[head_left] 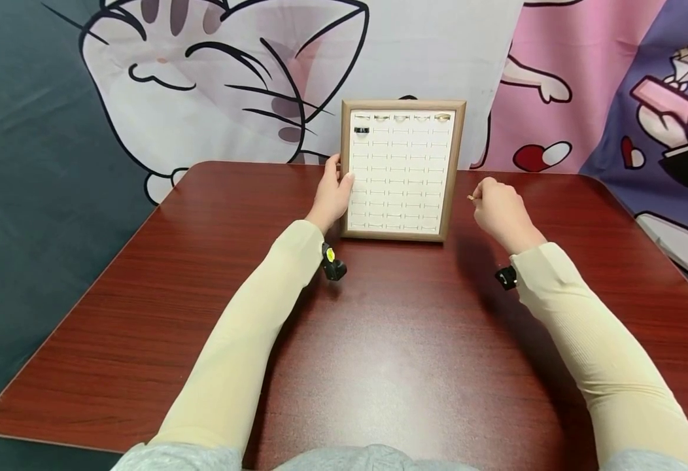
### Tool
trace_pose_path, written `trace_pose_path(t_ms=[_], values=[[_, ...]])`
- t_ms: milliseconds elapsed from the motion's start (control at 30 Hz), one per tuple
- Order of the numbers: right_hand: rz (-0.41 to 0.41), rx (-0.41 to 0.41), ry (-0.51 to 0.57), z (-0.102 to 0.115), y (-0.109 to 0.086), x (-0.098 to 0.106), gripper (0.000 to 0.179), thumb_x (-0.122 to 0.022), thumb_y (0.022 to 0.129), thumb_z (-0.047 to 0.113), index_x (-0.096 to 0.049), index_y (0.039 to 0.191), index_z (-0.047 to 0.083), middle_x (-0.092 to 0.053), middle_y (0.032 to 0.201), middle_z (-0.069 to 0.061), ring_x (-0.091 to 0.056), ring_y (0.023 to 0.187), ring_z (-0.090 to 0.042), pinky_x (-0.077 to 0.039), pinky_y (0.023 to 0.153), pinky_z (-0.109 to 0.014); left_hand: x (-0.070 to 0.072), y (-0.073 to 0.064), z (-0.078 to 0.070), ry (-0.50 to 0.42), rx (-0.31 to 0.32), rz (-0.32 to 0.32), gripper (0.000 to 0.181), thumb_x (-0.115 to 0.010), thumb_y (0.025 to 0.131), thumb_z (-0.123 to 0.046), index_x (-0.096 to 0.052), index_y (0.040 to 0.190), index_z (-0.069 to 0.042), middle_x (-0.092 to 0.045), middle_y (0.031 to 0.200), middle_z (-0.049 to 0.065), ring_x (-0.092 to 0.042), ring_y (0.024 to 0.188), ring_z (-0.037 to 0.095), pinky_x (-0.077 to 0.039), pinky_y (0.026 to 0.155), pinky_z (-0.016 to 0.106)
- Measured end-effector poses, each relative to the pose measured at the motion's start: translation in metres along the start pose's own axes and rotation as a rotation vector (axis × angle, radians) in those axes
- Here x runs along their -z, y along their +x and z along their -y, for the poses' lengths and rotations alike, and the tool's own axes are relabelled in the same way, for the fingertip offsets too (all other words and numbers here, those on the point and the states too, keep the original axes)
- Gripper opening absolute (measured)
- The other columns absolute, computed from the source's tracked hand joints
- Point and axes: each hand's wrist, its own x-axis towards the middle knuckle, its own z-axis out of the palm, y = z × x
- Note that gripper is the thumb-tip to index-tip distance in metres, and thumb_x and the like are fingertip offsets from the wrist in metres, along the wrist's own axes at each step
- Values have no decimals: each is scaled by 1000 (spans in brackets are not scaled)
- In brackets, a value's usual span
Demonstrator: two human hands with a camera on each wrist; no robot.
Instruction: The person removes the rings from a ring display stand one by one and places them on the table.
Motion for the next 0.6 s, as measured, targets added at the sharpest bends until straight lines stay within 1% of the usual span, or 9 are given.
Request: trace_pose_path(t_ms=[200,367,600], values=[[128,-25,-41,-8,-3,-1,18,-43,83,1,-52,96,-6,-58,96,-27,-53,85,-41,-41,76,-51,0,0,0,-3,6,2,50,-39,97,-25,-18,143,-25,-46,132,6,-49,112,16,-39,95,33],[211,-20,-87,-13,-4,-4,19,-43,81,0,-56,93,-5,-61,96,-24,-55,83,-37,-43,74,-49,0,-1,-1,-8,-3,-2,49,-39,97,-24,-19,142,-25,-47,130,7,-50,111,17,-40,94,33],[272,8,-162,-19,-6,-10,15,-50,83,4,-60,88,-5,-62,89,-23,-57,80,-36,-44,74,-49,-1,1,-1,-9,-7,-1,49,-39,97,-24,-19,142,-25,-47,130,7,-50,111,16,-39,94,33]])
